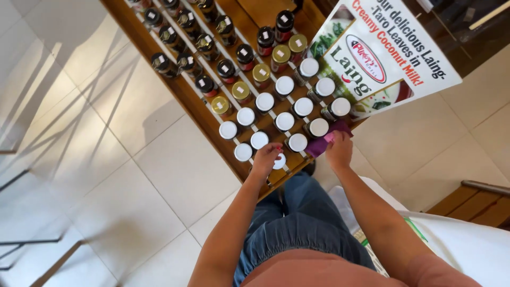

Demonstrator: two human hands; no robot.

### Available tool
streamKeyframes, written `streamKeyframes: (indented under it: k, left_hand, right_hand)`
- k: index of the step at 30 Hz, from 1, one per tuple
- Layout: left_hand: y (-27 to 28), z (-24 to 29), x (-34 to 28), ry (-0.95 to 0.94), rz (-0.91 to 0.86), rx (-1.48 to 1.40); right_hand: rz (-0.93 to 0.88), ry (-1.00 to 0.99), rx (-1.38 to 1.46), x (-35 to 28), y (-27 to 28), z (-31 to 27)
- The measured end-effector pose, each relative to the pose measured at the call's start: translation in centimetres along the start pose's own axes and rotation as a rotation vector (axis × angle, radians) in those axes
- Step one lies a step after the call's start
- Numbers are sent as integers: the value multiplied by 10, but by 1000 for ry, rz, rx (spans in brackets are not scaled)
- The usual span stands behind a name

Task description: Wiping down food jars on a display shelf with a cloth.

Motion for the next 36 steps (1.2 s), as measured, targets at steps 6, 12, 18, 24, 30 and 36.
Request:
streamKeyframes:
  k: [6, 12, 18, 24, 30, 36]
  left_hand:
    - [-20, 36, -11, 162, -32, 69]
    - [-41, 23, 0, 191, -67, 99]
    - [-53, 13, 20, 154, -25, 116]
    - [-46, 10, 22, 66, -17, 39]
    - [-39, 13, 12, 159, -10, 57]
    - [-22, 43, 3, 173, -18, 149]
  right_hand:
    - [-364, -174, -365, -1, -22, -16]
    - [-412, -75, -545, -12, -41, -26]
    - [-285, -22, -542, -31, -53, -30]
    - [-174, -45, -600, 68, -18, -7]
    - [-275, -18, -657, 66, -32, -2]
    - [-290, -4, -675, -4, -65, -24]
Point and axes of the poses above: each hand's wrist, its own x-axis towards the middle knuckle, its own y-axis out of the back of the hand, z = x × y, the point moved 9 cm from there along x, towards the middle knuckle, and after that the axes turned 14 degrees about -y, right-handed, at the moved point
